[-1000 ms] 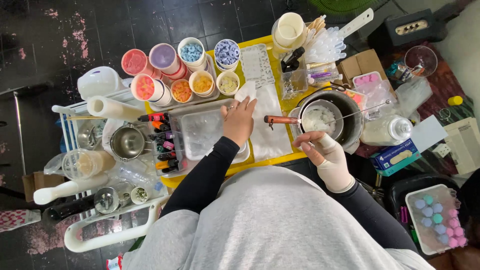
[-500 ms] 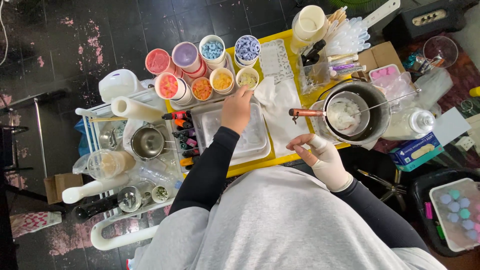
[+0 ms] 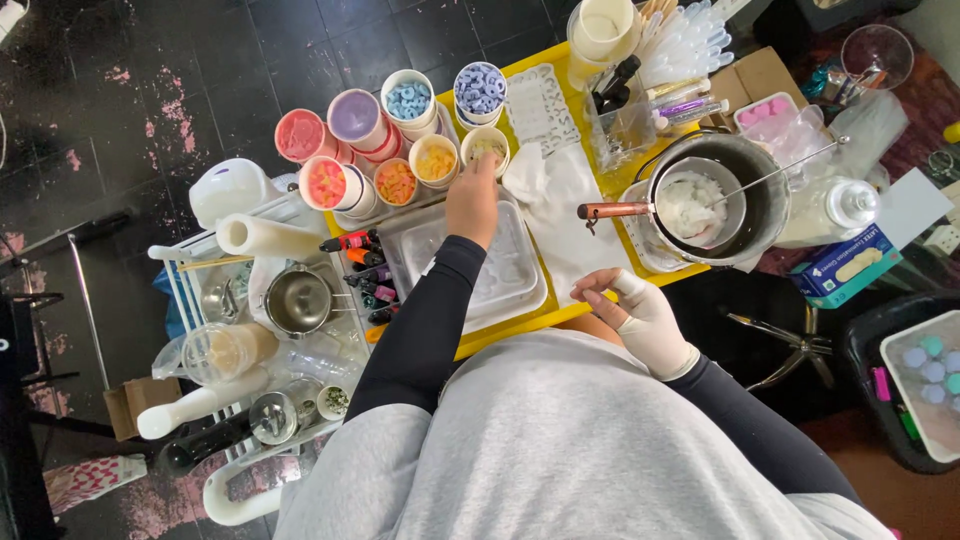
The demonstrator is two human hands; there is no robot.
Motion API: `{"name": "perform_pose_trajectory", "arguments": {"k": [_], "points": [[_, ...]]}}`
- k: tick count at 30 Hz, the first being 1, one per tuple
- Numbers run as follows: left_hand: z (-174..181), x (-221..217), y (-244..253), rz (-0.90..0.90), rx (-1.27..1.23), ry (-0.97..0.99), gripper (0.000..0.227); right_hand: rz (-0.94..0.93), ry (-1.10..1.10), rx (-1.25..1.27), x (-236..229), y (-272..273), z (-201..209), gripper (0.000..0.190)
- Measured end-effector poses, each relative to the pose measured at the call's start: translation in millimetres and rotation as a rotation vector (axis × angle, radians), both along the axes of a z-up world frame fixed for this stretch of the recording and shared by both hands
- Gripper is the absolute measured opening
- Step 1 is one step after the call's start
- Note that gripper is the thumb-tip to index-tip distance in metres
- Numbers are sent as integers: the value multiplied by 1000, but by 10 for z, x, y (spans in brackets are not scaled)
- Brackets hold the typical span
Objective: Placing decorative wax shapes into a small gold-colored container on a workstation filled with candle supplies.
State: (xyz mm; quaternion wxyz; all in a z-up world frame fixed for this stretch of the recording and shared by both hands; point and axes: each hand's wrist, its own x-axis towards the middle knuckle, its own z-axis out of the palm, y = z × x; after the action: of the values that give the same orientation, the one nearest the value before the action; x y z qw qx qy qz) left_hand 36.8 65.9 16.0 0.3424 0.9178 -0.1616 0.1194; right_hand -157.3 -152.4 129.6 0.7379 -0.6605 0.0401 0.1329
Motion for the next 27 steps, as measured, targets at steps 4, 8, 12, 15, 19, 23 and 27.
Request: {"name": "perform_pose_trajectory", "arguments": {"k": [4,8,12,15,19,23,27], "points": [[256,-181,-62,35,-47,-45,22,0,-43,-52,51,-18,41,14],[678,-509,-11,17,-91,-160,18,-3,-63,-117,92,-51,99,13],[1122,-923,156,-157,-102,-334,19,0,-147,-114,139,-136,2,12],[1411,-1207,301,-338,-123,-360,24,115,-664,-532,318,-41,404,36],[1402,-1456,402,-432,-200,-302,26,299,-775,-450,407,102,520,55],[1365,-1598,425,-414,-273,-238,29,344,-746,-366,379,151,406,46],[1623,-1640,288,-257,-298,-252,68,301,-772,-374,357,157,497,42]]}}
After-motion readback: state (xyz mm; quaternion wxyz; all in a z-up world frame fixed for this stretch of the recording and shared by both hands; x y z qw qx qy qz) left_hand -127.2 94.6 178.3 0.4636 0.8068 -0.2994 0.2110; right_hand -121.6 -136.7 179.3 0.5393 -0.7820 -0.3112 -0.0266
